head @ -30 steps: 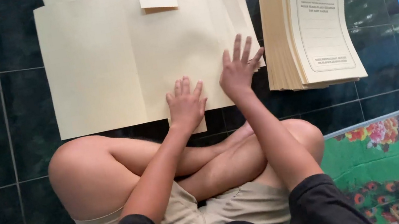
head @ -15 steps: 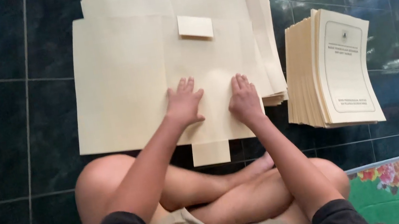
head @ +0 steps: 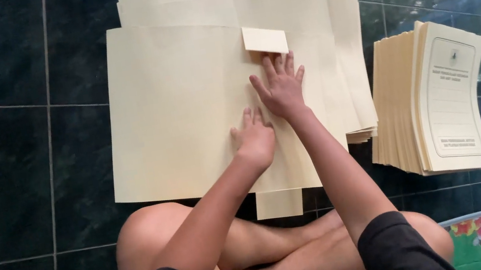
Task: Folding document covers along scored lines and stacking them in a pile.
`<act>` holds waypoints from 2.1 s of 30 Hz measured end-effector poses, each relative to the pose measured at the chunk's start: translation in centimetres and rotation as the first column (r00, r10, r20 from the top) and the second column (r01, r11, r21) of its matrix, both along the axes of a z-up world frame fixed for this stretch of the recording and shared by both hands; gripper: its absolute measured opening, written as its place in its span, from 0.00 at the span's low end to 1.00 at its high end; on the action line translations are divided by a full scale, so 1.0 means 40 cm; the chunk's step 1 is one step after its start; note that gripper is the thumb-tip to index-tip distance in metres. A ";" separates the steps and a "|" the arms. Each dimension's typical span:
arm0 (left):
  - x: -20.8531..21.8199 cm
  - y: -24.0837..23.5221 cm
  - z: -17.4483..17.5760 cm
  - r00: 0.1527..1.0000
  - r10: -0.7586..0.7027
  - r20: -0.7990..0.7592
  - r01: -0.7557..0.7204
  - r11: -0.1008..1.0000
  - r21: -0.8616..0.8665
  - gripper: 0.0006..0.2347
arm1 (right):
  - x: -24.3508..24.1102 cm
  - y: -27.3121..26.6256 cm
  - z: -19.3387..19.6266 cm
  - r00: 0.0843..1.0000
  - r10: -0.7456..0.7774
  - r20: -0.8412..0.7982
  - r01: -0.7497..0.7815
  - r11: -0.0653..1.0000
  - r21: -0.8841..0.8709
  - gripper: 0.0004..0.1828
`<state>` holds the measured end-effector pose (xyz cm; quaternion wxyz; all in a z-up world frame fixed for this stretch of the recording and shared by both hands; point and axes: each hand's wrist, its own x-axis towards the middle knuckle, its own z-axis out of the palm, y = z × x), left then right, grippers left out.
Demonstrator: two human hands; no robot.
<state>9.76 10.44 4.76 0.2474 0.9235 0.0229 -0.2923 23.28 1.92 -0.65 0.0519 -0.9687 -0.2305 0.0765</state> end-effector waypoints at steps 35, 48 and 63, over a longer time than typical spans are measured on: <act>0.067 0.192 -0.066 0.899 0.397 0.186 -0.347 0.904 -0.250 0.45 | 0.074 0.179 0.127 0.976 -0.156 -0.154 0.137 0.983 -0.125 0.41; 0.074 0.196 -0.095 0.904 0.383 0.189 -0.329 0.906 -0.266 0.48 | 0.055 0.139 0.190 0.940 -0.309 -0.144 0.271 0.934 -0.233 0.65; -0.047 0.144 -0.098 0.960 -0.063 0.273 0.050 0.997 0.057 0.63 | -0.177 -0.214 0.083 0.948 -0.243 -0.207 0.194 0.954 -0.229 0.59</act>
